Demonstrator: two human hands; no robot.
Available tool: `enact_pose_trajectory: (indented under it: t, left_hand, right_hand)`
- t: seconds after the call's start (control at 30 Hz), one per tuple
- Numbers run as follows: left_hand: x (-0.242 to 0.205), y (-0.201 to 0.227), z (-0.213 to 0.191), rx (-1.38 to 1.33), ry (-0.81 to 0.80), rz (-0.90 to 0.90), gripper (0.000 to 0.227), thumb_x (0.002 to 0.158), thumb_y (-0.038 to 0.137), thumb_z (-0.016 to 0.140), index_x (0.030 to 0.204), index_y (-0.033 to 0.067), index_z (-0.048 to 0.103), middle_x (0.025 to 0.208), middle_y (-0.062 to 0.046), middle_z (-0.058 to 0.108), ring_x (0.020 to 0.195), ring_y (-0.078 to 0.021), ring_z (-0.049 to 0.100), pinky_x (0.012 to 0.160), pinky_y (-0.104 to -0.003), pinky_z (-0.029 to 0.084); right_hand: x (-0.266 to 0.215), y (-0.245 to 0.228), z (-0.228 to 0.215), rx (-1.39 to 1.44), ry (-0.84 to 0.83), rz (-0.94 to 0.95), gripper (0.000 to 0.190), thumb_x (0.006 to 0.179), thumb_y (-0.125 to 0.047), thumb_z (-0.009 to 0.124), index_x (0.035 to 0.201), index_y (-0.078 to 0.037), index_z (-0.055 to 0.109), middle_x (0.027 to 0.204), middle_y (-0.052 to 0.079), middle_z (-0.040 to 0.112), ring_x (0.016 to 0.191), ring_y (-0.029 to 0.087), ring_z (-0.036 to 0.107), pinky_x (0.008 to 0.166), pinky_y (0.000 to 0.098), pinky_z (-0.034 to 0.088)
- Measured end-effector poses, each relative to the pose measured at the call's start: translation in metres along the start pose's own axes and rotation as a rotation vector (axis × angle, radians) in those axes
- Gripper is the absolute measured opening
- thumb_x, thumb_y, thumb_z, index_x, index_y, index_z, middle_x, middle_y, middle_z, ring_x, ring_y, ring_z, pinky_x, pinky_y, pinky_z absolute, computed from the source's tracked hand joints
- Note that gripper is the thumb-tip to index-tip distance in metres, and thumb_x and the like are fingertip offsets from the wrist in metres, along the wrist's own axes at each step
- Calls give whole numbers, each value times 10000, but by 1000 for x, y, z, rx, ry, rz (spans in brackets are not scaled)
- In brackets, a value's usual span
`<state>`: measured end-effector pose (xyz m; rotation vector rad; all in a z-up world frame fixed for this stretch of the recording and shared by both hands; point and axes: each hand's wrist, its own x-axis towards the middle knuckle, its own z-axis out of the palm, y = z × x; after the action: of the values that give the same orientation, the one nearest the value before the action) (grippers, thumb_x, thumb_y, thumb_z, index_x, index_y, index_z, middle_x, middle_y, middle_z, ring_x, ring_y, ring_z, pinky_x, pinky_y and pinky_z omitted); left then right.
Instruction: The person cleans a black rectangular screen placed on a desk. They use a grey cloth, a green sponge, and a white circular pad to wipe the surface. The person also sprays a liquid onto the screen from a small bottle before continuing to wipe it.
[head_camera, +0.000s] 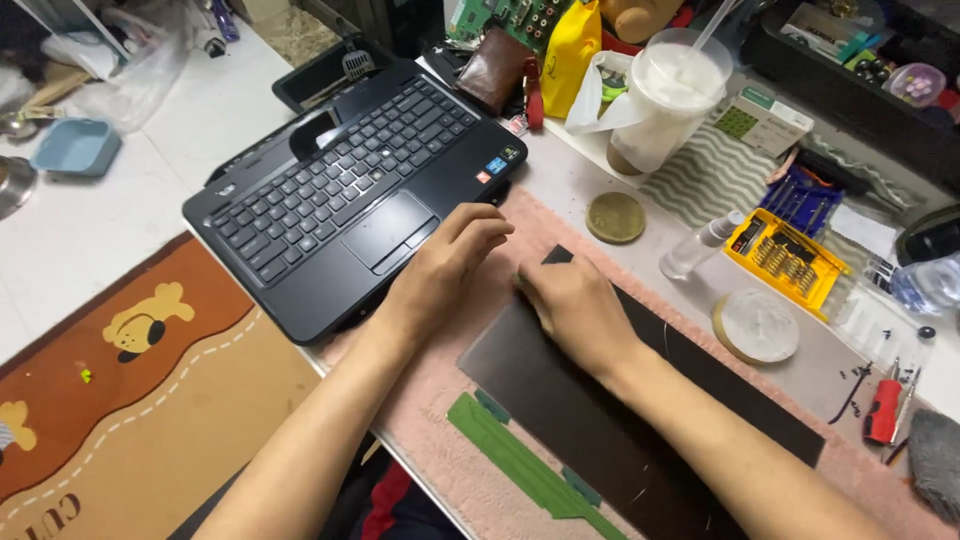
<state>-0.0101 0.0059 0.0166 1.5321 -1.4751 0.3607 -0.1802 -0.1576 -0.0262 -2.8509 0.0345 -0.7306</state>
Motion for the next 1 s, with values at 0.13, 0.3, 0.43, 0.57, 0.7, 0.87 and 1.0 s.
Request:
enact_pose_trajectory:
  t: [0.13, 0.3, 0.43, 0.57, 0.7, 0.87, 1.0]
  left_hand:
    - [0, -2, 0, -16, -16, -25, 129, 1198, 103, 646, 1306, 103, 717, 1210, -74, 693, 1040, -241, 802, 965, -337, 660]
    - [-4, -5, 1, -55, -34, -69, 158, 1215, 130, 620, 1348, 127, 704, 1248, -66, 713, 1070, -270, 826, 969, -368, 679]
    - [12, 13, -16, -684, -204, -726, 367, 1175, 266, 475, 1253, 86, 786, 1418, -70, 685, 1347, -189, 680, 1213, -330, 533]
    - [5, 4, -12, -767, -200, -616, 326, 1201, 152, 468, 1333, 41, 745, 1465, -127, 614, 1446, -226, 625, 1290, -366, 528]
    - [3, 1, -9, -399, -118, -223, 360, 1132, -141, 579, 1466, -17, 625, 1456, -228, 621, 1354, -326, 685, 1236, -391, 601]
    - [5, 6, -19, -476, -238, -388, 407, 1143, -20, 460, 1521, 23, 604, 1427, -207, 695, 1321, -329, 726, 1176, -428, 589]
    - [-10, 13, -19, -478, -282, -417, 437, 1137, 18, 514, 1568, 1, 584, 1488, -211, 712, 1399, -330, 704, 1242, -438, 533]
  right_hand:
    - [-21, -46, 16, 52, -34, -190, 210, 1114, -163, 596, 1235, -202, 763, 868, 21, 807, 821, 234, 788, 816, 441, 553]
    - [-18, -32, 3, -75, 25, -152, 140, 1109, -143, 609, 1102, -207, 733, 771, 5, 708, 732, 277, 721, 800, 459, 552]
    - [-7, -76, -30, 238, -67, -177, 285, 1145, -142, 730, 903, -143, 581, 682, 30, 568, 583, 276, 540, 719, 434, 422]
    - [-6, -77, -41, 205, -101, 14, 299, 1178, -112, 618, 887, -116, 549, 725, 83, 595, 608, 324, 502, 719, 430, 391]
    - [-11, -39, -38, 114, -6, 41, 192, 1077, -71, 703, 1125, -198, 838, 1127, -36, 892, 922, 215, 787, 872, 433, 456]
    - [2, 5, -38, 67, 1, 322, 35, 1090, -133, 754, 1120, -128, 772, 1079, 26, 856, 972, 288, 790, 865, 420, 537]
    - [14, 4, -41, 24, 6, 342, 29, 1103, -100, 758, 1128, -113, 764, 1040, 27, 846, 928, 312, 794, 890, 422, 573]
